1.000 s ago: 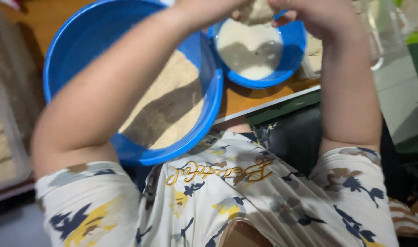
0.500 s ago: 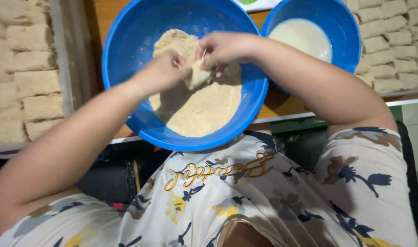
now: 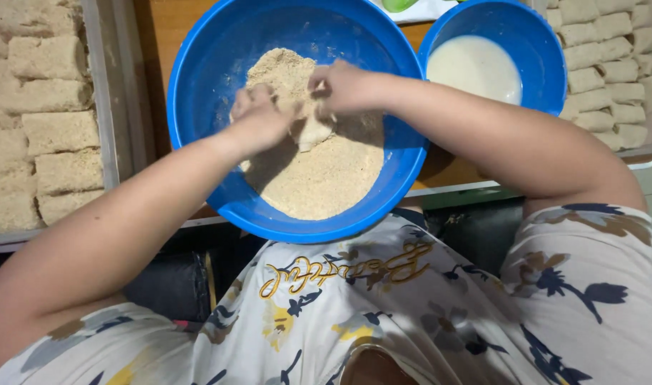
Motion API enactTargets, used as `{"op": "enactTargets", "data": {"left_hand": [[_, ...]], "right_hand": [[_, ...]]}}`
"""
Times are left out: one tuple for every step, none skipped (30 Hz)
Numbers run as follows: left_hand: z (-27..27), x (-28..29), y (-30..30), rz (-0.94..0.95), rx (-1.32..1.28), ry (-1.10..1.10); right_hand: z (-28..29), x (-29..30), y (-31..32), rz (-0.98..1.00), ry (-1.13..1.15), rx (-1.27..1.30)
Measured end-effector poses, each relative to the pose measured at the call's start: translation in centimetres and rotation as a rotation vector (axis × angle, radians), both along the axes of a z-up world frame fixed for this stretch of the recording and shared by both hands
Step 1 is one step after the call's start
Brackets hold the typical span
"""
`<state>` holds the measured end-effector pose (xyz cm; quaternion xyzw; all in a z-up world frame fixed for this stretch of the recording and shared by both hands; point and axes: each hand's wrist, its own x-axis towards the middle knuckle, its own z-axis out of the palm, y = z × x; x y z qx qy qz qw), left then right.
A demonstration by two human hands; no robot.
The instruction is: Breading pastry rolls by dipping them in liquid batter and then coating them with breadcrumbs.
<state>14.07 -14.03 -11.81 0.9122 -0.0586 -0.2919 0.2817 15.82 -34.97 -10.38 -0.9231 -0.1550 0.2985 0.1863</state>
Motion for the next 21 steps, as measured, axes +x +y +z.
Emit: {"op": "enactTargets", "data": {"left_hand": [[-0.8,0.6,0.0,0.125,-0.027,0.103],[-1.5,0.7,0.0,0.126,-0.027,0.101],[-2.2,0.8,0.0,0.245,-0.070,0.186],[-2.9,1.0,0.0,0.362,-0.112,0.273],[-2.2,0.9,-0.1,0.361,-0.111,0.273],[-1.5,0.8,-0.3,0.407,-0.124,0.314],[-0.9,0.7,-0.5,0.452,-0.137,0.355],[-1.4,0.9,-0.9,0.452,-0.138,0.355],[-1.8,1.1,-1.3,0.462,-0.195,0.393],[-2.1,1.4,-1.7,0.475,-0.252,0.430],[-2.5,1.7,-2.1,0.478,-0.253,0.431],[-2.9,2.0,-2.6,0.493,-0.308,0.413],[-3.4,2.3,-3.0,0.508,-0.362,0.395],[-4.9,3.0,-3.2,0.512,-0.364,0.395],[-6.5,3.7,-3.4,0.537,-0.445,0.368],[-8.1,4.4,-3.7,0.561,-0.524,0.339],[-8.3,4.7,-3.4,0.564,-0.525,0.340],[-8.5,5.1,-3.2,0.543,-0.637,0.310],[-8.7,5.4,-3.1,0.521,-0.748,0.280],[-7.8,5.2,-2.6,0.520,-0.748,0.283],[-6.9,4.9,-2.1,0.421,-0.756,0.175]], "right_hand": [[0.1,0.4,-0.1,-0.093,0.025,0.018],[-0.1,0.6,-0.1,-0.092,0.023,0.018],[-0.3,0.9,-0.2,-0.222,0.050,0.006],[-0.5,1.1,-0.2,-0.355,0.079,-0.005],[0.0,1.2,0.6,-0.356,0.080,-0.005],[0.5,1.3,1.3,-0.464,0.196,-0.007],[1.0,1.3,2.0,-0.571,0.313,-0.008],[0.0,1.7,2.4,-0.571,0.313,-0.009],[-1.0,2.1,2.7,-0.694,0.424,0.096],[-1.9,2.6,3.1,-0.813,0.537,0.202],[-3.9,3.5,3.2,-0.811,0.537,0.200],[-5.9,4.3,3.3,-0.907,0.537,0.364],[-7.9,5.1,3.4,-0.999,0.534,0.530],[-6.6,4.5,4.2,-0.996,0.535,0.527],[-5.3,4.1,4.9,-0.993,0.564,0.619],[-4.0,3.6,5.7,-0.990,0.593,0.712],[-3.8,3.7,5.7,-0.988,0.595,0.710],[-3.7,3.7,5.6,-0.970,0.580,0.705],[-3.5,3.8,5.4,-0.952,0.565,0.700],[-4.1,4.1,4.7,-0.956,0.567,0.699],[-4.6,4.4,4.0,-0.930,0.588,0.771]]}}
